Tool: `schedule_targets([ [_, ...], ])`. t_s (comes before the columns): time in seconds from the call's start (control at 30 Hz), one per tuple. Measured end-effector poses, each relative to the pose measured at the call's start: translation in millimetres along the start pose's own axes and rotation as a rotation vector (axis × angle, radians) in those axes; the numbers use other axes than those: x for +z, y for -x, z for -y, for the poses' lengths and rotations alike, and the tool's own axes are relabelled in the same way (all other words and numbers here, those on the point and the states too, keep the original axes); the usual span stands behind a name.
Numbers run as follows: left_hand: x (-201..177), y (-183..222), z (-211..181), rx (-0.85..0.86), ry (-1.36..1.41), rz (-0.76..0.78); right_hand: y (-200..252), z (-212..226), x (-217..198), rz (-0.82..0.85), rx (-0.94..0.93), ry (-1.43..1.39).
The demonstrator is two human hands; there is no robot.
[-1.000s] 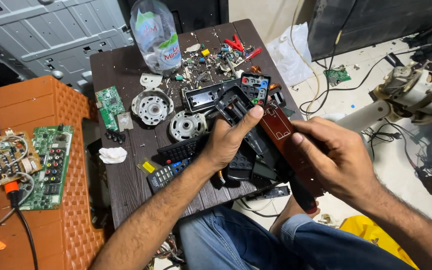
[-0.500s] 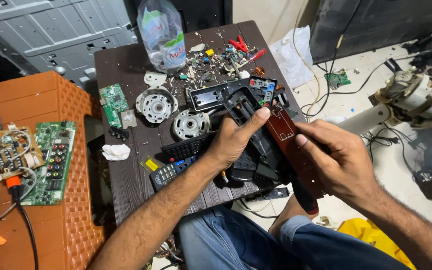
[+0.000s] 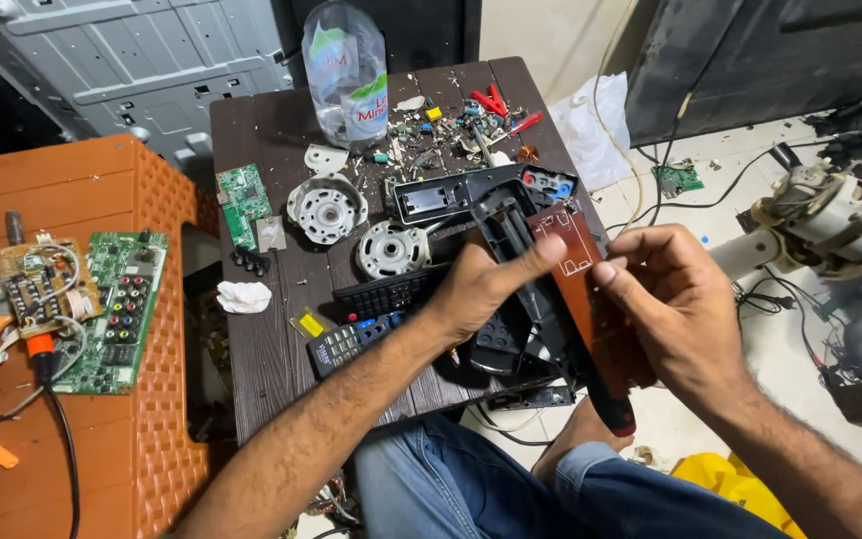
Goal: The person is disassembling a television remote control, removing the internal circuit board, and then reassembling the plastic housing components.
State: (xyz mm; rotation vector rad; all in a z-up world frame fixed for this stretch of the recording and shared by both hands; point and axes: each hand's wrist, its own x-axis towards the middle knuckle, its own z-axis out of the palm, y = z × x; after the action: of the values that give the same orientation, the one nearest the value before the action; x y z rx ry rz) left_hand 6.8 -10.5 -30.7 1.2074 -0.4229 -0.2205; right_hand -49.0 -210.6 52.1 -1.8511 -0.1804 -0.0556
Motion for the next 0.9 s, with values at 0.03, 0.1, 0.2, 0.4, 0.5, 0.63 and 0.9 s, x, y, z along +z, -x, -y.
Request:
schedule_targets([
  [0.03,1.8,1.8,-2.3,0.0,-0.001,0.0,0.8,-2.8,0.8,0.0,-0.001,-0.001],
  [0.1,5.5,4.8,-7.0,0.038,-0.011,-0.034,2.0,-8.2,2.0,0.036,-0.003,0.026],
  [0.2,1.1,2.6,-1.9,-0.016,0.031,-0.094,2.7,-5.6,-0.2,0.094,-0.035,0.046],
  [0.4,-3.5,5.9,-18.9,-0.023,0.044,-0.233,13.3,-10.1,-12.6,0.118,0.077,-0.118],
  [0.5,-16.0,-3.0,-31.1,0.087,0.07,-0.178,17.1,-17.1,-21.6,0.13,0.084,-0.195],
  [0.63,-45.0,2.9,-64.1,0.059,-0.001,-0.346,20.4,-24.6,-34.1,0.157,0.095,-0.204],
  [0.9,-112.0,62.9,-140.8,-0.24,-0.387,-0.515,26.8,-32.6,-44.9,0.247,0.094,-0.132],
])
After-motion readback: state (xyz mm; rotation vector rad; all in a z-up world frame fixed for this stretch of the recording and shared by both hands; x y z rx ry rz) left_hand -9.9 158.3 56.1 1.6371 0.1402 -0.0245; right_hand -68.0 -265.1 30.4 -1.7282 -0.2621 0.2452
